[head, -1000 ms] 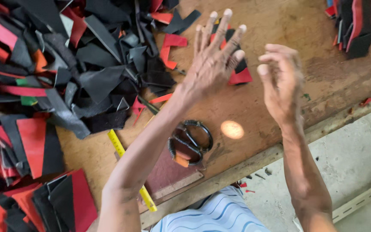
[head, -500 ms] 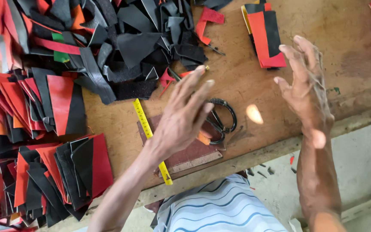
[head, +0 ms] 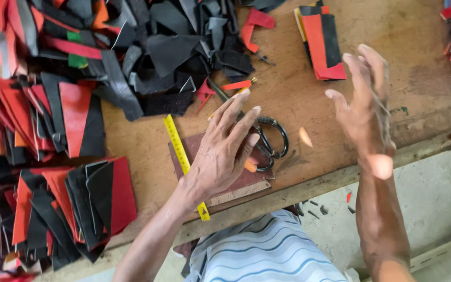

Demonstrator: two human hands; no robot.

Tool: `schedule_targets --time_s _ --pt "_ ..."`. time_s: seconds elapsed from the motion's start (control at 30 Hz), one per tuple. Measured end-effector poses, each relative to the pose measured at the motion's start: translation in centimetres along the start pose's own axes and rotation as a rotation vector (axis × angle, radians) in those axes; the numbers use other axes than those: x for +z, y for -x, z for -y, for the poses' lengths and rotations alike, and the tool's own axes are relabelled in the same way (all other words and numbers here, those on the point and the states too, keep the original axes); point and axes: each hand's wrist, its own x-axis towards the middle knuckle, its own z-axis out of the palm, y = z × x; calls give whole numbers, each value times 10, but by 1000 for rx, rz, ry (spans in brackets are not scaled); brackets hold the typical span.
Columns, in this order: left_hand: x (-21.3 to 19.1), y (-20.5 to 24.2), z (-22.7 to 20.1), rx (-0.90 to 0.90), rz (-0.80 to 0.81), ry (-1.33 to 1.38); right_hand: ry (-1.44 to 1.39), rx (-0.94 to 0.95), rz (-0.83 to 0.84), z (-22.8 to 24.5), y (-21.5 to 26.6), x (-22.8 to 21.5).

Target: The person measures and cuts red and black rubber pieces using a ruler, pencil, and shears. They mark lines on the material, cut along the lines, and stack the finished pieces on the table.

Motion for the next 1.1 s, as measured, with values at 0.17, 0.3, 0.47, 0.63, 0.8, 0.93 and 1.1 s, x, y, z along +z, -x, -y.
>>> schedule_targets --time_s 0.17,0.3,0.47,0.63,0.8,0.93,1.1 --pt "-4 7 10 0 -53 -35 -112 -172 14 87 12 -12" --pt "-12 26 29 54 -144 -139 -347 -296 180 158 8 -4" --pt "-29 57 65 -37 -218 -197 -433 -480 348 228 -12 19" --pt "-13 82 90 -130 -316 -51 -453 -526 575 276 -27 74" --pt "7 92 94 -146 -340 594 -303 -555 750 307 -56 154" --pt "-6 86 97 -229 -195 -336 -314 -527 645 317 -104 210" --pt "-16 91 90 -267 -252 -318 -355 -484 385 327 -110 242"
